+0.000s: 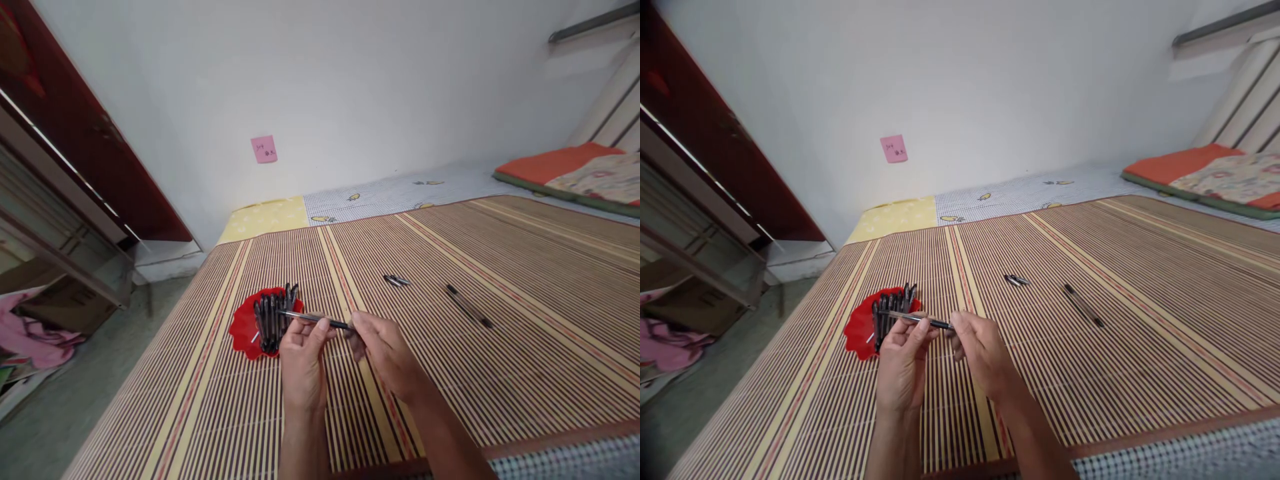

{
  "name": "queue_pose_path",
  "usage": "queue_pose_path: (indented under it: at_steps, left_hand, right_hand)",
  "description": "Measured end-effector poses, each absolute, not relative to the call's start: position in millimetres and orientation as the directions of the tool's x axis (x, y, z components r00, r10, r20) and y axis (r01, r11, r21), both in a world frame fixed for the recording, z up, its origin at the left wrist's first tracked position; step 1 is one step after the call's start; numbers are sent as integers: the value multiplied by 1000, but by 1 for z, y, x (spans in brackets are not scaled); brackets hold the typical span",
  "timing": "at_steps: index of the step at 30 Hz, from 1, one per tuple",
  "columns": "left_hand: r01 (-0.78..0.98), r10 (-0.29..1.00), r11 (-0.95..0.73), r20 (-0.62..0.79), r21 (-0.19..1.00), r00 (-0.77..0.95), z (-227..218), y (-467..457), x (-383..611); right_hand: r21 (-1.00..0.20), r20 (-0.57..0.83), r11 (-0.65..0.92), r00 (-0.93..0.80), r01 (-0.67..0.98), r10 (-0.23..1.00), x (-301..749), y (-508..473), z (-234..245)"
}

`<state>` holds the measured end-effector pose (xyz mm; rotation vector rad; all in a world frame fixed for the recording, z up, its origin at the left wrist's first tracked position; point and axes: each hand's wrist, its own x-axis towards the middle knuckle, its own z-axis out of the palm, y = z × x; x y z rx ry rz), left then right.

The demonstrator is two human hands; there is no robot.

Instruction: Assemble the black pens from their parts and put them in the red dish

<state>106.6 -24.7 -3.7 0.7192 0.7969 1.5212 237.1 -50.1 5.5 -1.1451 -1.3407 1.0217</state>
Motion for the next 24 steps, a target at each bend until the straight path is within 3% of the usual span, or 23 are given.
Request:
queue_pose_path:
  at_steps: [8, 11, 15, 17, 24]
  left_hand:
    - [-614, 990, -24, -67, 789, -125, -5, -21, 107]
    - [-576, 994, -32, -35, 817, -105, -4, -22, 108]
    - [-535, 997, -60, 20, 843, -81, -4, -24, 107]
    - [-548, 995, -59, 7, 834, -97, -4, -23, 107]
    - [-619, 991, 19, -98, 785, -94, -7, -17, 108]
  right_hand:
    - [-919, 317, 284, 84, 273, 945, 234, -48, 5]
    - [-950, 272, 253, 89, 186, 958, 231, -45, 0]
    - [-993, 103, 106, 52, -44, 993, 230, -42, -5]
    - [-991, 114, 118, 54, -59, 992, 232, -43, -2]
    - [-929, 301, 273, 82, 250, 950, 236, -48, 6]
